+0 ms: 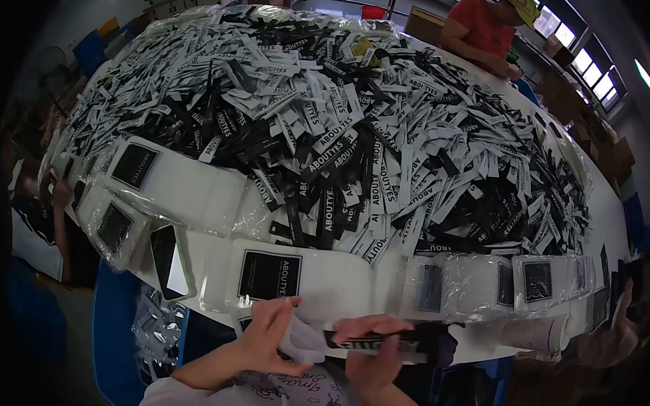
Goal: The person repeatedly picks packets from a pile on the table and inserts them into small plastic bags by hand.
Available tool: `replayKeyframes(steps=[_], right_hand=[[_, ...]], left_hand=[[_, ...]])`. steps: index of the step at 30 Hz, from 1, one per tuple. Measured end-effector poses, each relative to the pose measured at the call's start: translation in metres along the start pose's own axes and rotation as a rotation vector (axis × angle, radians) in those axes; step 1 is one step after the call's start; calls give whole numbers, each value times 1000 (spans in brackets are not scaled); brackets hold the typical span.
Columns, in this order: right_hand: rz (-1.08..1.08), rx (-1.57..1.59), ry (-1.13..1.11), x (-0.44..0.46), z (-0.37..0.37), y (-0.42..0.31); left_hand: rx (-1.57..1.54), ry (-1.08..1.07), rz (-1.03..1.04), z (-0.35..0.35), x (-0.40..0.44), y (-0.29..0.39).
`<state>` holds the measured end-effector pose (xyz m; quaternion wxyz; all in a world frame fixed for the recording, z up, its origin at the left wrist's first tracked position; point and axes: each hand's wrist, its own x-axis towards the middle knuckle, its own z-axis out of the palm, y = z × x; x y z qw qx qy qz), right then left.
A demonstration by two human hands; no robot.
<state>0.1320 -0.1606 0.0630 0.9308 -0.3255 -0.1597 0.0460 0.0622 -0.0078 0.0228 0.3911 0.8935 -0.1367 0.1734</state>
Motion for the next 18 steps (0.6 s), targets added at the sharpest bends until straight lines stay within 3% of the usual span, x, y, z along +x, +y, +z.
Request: replayKeyframes(steps=[2, 3, 5, 7, 8, 10, 11, 13, 16, 17, 18], right_hand=[[302, -747, -320, -15, 5, 4], [301, -748, -321, -11, 3, 0], [424, -667, -641, 2, -4, -11], [390, -807, -647, -3, -2, -6], [370, -832, -464, -8, 6, 0], [253, -787, -141, -11, 19, 11], [254, -787, -148, -11, 11, 8], [-140, -1272, -538, -8, -2, -4], [8, -1375, -829, -15, -24, 5], [71, -1349, -962, -17, -33, 9], [73, -1350, -958, -16, -33, 7]], left_hand=[[36, 111, 24, 5, 2, 1], [36, 112, 25, 3, 3, 0], [64, -86, -131, -4, 5, -3], [-105, 13, -41, 9, -6, -6], [-271, 118, 58, 15, -9, -7], [-171, 71, 84, 2, -3, -2], [-160, 7, 8, -4, -2, -3], [-149, -58, -76, -5, -4, -6], [-116, 16, 92, -1, -5, -10], [-83, -105, 46, -4, 1, -4], [-50, -225, -1, -6, 6, -1]])
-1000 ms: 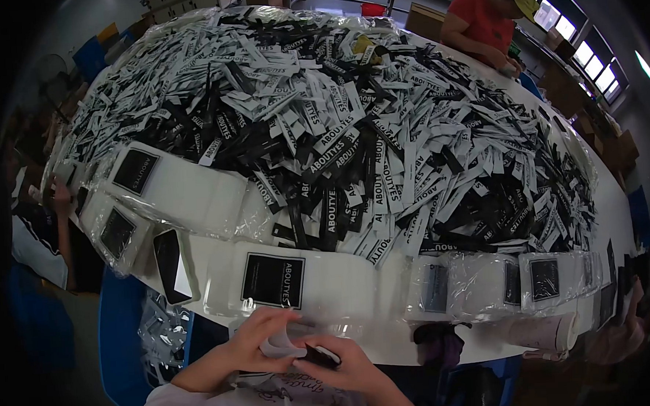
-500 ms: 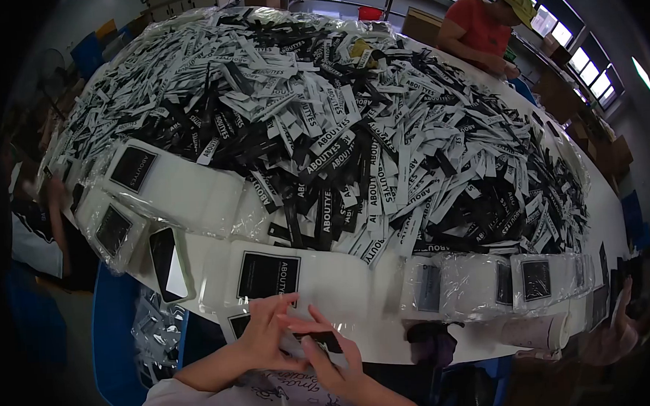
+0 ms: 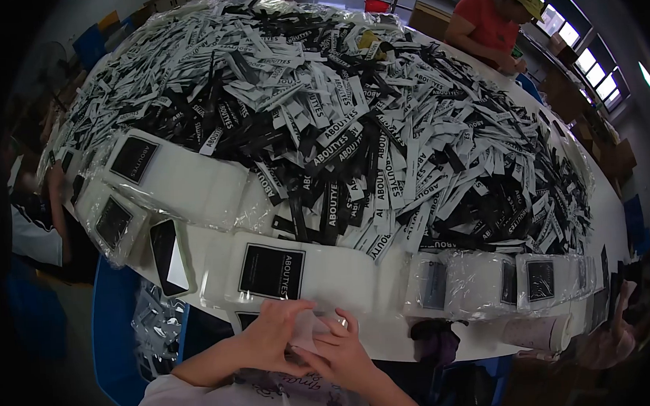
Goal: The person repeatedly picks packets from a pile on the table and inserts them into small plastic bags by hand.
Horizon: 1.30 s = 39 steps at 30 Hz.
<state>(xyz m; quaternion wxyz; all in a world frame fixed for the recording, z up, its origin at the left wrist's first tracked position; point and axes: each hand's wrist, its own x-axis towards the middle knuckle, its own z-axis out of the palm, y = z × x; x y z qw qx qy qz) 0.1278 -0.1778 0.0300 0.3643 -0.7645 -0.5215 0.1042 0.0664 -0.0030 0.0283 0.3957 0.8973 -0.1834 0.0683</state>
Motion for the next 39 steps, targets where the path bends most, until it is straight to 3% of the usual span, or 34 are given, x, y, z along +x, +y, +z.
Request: replayKeyframes(steps=[1, 3, 4, 6, 9, 11, 14, 15, 17, 18, 20, 21, 23, 25, 27, 28, 29, 30, 31, 33, 35, 36, 37, 38, 39], right_hand=[[-9, 11, 43, 1, -5, 0], [-13, 26, 88, 3, -12, -4], [42, -8, 149, 6, -16, -9], [88, -41, 217, 10, -21, -13], [129, -71, 168, 13, -24, -13], [30, 25, -31, 15, -24, -8], [-1, 9, -8, 18, -26, 6], [-2, 6, -4, 21, -25, 0], [271, 210, 538, 29, -18, -16], [271, 211, 538, 24, -18, -15], [654, 560, 195, 10, -18, -8], [655, 561, 202, 9, -15, -5], [391, 690, 294, 7, -12, -1], [352, 673, 308, 10, -11, -3], [310, 652, 316, 19, -13, -6], [258, 572, 260, 25, -15, -8], [205, 493, 204, 29, -17, -9], [163, 439, -46, 25, -19, 1], [165, 440, -40, 25, -25, 4], [-12, 103, -179, 36, -45, 15], [49, -426, -132, 39, -78, 57], [153, -570, -149, 45, -97, 81], [122, -813, -42, 46, -110, 102], [87, -931, -76, 41, -118, 132], [50, -1052, -109, 39, -123, 156]], left_hand=[[-3, -1, -1, -2, -1, -3], [-347, 53, 3, -11, -7, -12], [-360, -15, -263, -23, -5, -10], [-378, -55, -331, -29, -4, -6], [-351, -117, -430, -37, -2, -3], [-303, -139, -460, -37, -1, -1], [-213, -137, -465, -29, -3, -1], [-383, -21, -474, -21, -8, -3], [-551, 99, -483, -17, -8, -3], [-683, 169, -471, -18, -5, 2], [-813, 230, -453, -17, -3, 3], [-808, 234, -432, -12, -6, 1], [-806, 227, -404, -11, -8, -1], [-555, 201, -265, -17, -13, 0], [-659, 254, -277, -20, -17, 3], [-754, 318, -295, -23, -20, 2], [-778, 265, -231, -30, -30, -4], [-734, 162, -192, -39, -43, -10], [-688, 59, -156, -50, -55, -13], [-597, 0, -286, -87, -74, -2], [-374, -183, -686, -115, -128, -12], [-186, -127, -963, -115, -140, -8], [10, -65, -1234, -113, -154, -5], [12, -61, -1234, -107, -177, -11], [398, -195, -1309, -98, -208, -28]])
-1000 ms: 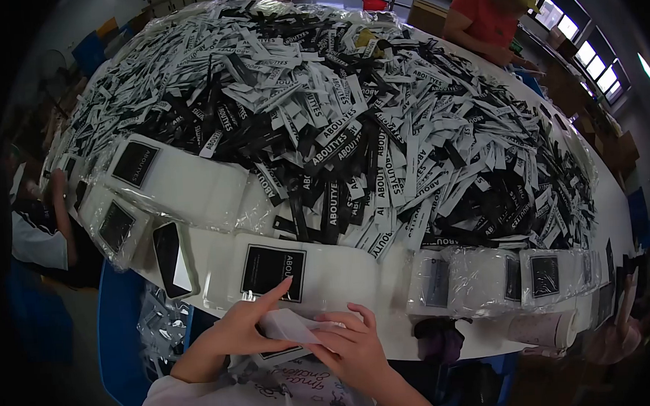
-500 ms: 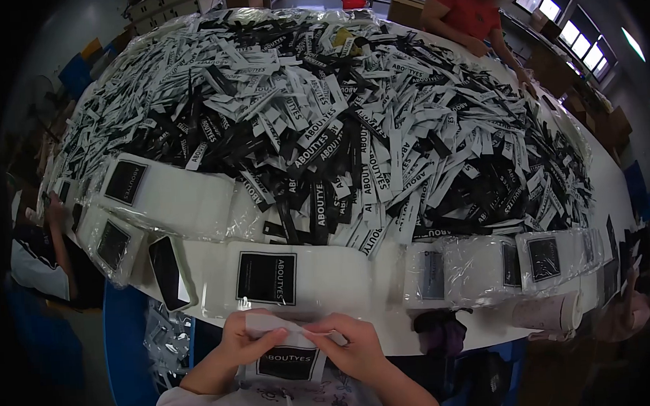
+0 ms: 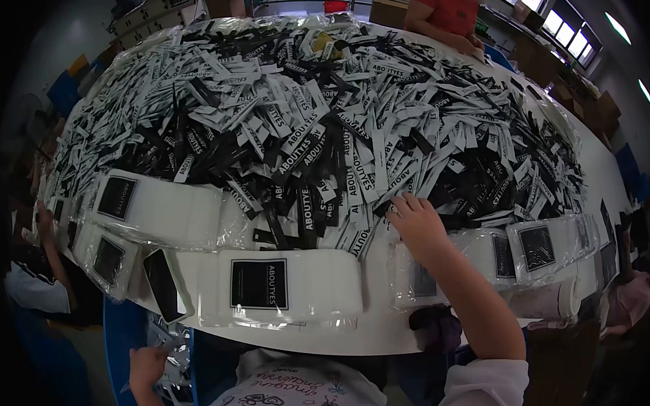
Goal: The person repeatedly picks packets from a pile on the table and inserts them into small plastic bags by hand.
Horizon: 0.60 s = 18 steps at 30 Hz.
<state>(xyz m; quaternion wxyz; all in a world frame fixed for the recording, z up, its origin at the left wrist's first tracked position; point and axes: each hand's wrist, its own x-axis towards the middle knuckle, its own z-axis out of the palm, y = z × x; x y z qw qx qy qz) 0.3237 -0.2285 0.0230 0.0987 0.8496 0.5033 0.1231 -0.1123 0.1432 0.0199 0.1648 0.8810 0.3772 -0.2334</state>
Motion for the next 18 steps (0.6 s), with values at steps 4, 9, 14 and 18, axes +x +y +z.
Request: replayKeyframes(steps=[4, 9, 14, 18], right_hand=[[-135, 12, -92, 12, 11, 27], [-295, 47, 91, 15, 10, 31], [15, 332, 222, 23, -28, 20], [467, 1144, 554, 7, -49, 2]], left_hand=[[394, 554, -152, 90, 40, -110], [-164, -183, -264, 78, 27, -53], [-856, -616, 342, -6, 2, 56], [-747, -32, 857, 0, 23, 134]])
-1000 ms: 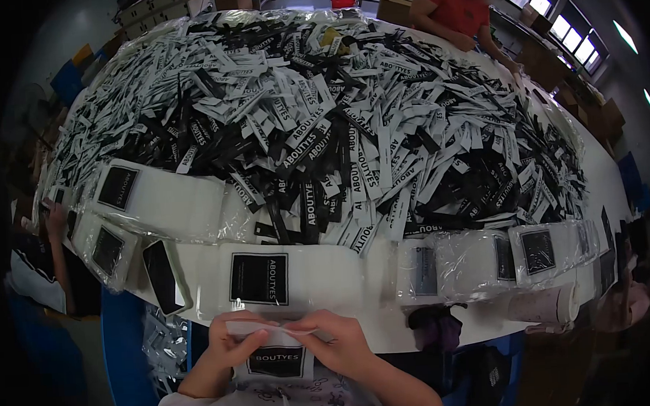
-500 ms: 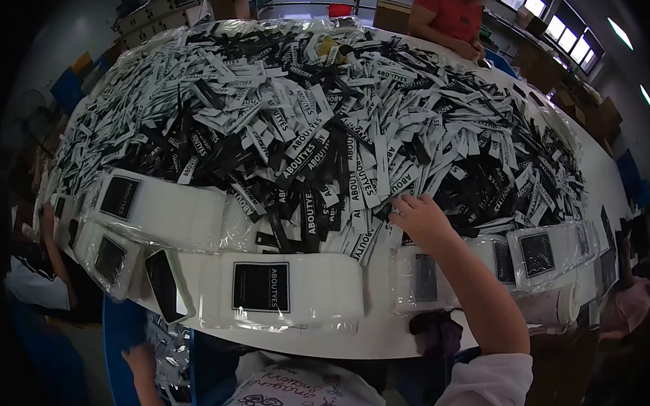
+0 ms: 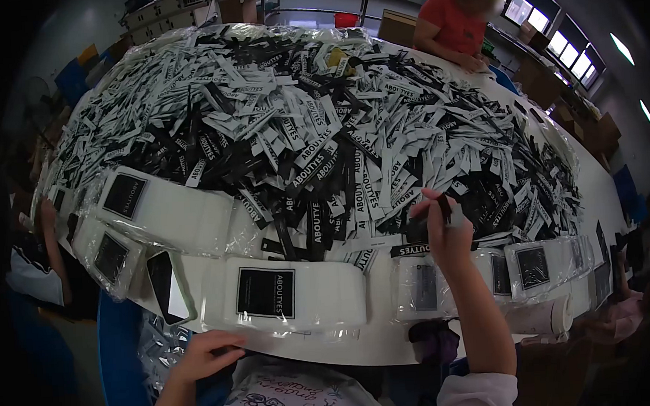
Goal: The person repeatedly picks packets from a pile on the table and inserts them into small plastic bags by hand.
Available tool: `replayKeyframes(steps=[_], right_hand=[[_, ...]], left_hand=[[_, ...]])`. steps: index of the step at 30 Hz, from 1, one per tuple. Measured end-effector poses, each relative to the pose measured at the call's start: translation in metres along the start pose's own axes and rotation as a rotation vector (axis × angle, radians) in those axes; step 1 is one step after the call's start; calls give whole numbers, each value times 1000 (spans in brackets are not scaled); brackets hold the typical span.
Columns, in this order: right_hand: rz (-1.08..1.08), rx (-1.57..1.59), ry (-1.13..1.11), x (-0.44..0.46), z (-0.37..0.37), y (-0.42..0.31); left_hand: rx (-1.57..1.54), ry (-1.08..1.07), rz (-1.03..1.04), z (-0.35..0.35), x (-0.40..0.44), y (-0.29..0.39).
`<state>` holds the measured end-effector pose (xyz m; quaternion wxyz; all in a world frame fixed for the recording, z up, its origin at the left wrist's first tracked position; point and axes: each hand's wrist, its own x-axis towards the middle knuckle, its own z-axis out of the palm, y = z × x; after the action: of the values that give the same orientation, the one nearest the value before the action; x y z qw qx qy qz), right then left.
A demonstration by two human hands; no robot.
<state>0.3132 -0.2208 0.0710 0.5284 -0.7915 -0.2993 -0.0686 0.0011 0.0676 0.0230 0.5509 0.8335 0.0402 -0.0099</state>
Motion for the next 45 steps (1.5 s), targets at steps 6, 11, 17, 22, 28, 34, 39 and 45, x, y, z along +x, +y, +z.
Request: replayKeyframes(steps=[6, 11, 17, 22, 28, 34, 39, 45], right_hand=[[-303, 105, 262, -138, 65, -9], [43, -63, 290, -181, 71, -14], [547, 391, 482, -183, 84, -6], [666, 531, 173, -173, 89, -41], [673, 311, -37, -166, 110, -77], [579, 291, -367, -160, 109, -99], [418, 157, -551, -169, 97, -82], [391, 469, -575, -158, 91, -68]], left_hand=[[651, 52, 369, 42, 65, 0], [638, 36, 362, 38, 61, -8], [674, 118, 470, 46, 61, -1], [655, 180, 479, 59, 48, 25], [762, -1, 464, 66, 40, 21], [354, 155, 559, 82, 66, 13], [132, -58, 598, 76, 55, 12], [158, -64, 495, 58, 52, 29]])
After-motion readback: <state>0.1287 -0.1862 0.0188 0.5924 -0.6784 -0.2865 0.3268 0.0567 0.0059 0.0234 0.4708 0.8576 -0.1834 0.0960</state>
